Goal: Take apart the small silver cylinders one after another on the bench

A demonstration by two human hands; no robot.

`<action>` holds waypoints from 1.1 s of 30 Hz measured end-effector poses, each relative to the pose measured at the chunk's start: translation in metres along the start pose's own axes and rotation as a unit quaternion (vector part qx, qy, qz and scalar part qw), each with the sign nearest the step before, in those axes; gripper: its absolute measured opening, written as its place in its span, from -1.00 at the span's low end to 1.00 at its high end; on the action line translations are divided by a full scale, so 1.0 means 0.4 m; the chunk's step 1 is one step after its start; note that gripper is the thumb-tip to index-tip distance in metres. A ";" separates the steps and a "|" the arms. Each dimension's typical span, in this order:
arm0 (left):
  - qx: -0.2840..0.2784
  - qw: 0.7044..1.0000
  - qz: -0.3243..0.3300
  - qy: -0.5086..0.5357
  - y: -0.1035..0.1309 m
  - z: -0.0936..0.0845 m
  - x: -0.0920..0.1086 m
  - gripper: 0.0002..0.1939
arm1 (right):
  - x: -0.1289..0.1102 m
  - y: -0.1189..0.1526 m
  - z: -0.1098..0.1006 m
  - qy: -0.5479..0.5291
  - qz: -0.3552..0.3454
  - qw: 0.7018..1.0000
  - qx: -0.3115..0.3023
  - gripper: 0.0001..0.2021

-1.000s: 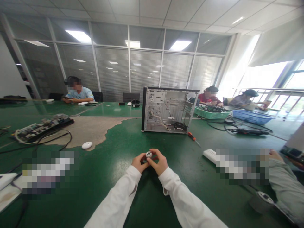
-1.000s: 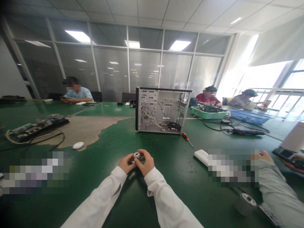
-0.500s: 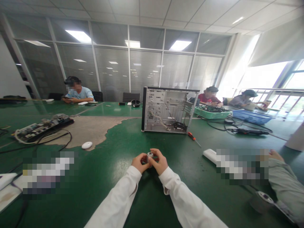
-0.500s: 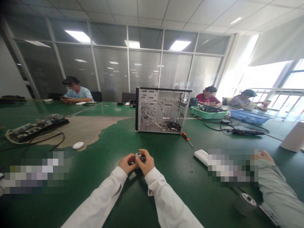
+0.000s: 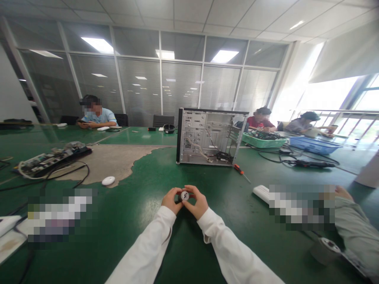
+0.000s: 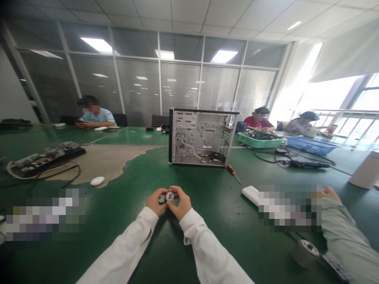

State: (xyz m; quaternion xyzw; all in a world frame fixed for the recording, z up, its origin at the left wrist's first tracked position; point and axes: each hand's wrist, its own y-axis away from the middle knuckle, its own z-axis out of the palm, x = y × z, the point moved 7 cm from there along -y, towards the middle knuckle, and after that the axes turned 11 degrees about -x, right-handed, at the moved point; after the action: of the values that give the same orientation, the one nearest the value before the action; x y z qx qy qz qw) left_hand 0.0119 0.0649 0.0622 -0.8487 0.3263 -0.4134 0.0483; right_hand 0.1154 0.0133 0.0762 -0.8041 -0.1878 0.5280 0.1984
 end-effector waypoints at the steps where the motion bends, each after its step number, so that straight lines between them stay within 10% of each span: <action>1: 0.000 1.000 -0.002 0.003 0.000 -0.001 -0.001 -0.67 | -0.002 0.000 -0.001 0.008 -0.002 1.000 0.002 -0.51; 33: -0.113 0.993 0.008 0.036 -0.007 0.046 -0.021 -0.59 | 0.015 -0.001 -0.024 0.052 0.058 0.996 0.032 -0.83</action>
State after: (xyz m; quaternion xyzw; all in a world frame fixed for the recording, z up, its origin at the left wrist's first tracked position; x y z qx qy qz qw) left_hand 0.0230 0.0685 0.0457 -0.8309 0.3790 -0.4035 -0.0566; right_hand 0.1266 0.0156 0.0753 -0.8329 -0.1136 0.5021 0.2030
